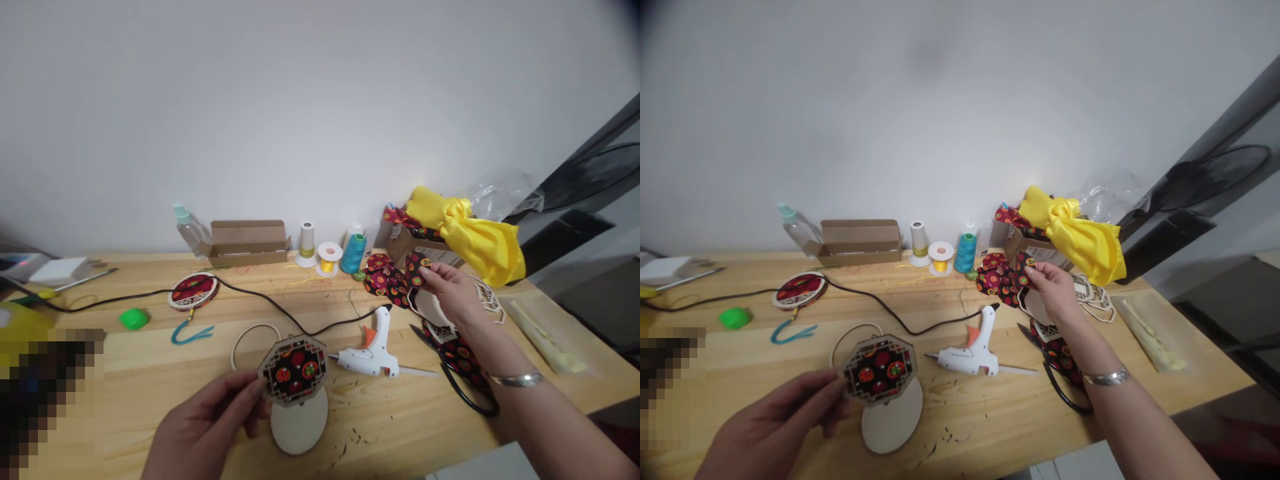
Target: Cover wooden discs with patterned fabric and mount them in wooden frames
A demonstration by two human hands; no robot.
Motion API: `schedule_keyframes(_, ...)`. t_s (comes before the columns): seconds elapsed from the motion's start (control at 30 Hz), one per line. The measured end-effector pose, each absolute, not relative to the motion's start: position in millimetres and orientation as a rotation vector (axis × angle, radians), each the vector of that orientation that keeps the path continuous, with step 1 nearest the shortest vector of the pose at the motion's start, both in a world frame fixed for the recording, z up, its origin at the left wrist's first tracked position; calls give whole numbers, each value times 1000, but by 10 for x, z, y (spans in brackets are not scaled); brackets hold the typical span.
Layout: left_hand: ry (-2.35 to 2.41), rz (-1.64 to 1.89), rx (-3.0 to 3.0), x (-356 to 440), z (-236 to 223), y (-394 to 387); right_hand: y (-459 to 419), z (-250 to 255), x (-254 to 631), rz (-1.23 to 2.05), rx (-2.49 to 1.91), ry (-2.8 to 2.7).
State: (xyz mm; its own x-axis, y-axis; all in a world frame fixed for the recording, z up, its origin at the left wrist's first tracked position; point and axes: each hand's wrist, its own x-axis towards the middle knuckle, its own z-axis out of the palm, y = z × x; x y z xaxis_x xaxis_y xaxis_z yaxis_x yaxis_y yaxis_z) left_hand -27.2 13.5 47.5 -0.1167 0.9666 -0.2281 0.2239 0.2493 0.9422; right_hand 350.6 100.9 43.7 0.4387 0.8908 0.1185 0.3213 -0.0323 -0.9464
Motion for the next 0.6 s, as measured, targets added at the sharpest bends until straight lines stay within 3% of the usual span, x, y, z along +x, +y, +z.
schedule_keyframes(0.3, 1477, 885, 1319, -93, 651, 878, 703, 707, 3136, 999, -1392, -846)
schedule_keyframes(0.6, 1476, 654, 1367, 226, 439, 1505, 251, 721, 2910, 1147, -1340, -897)
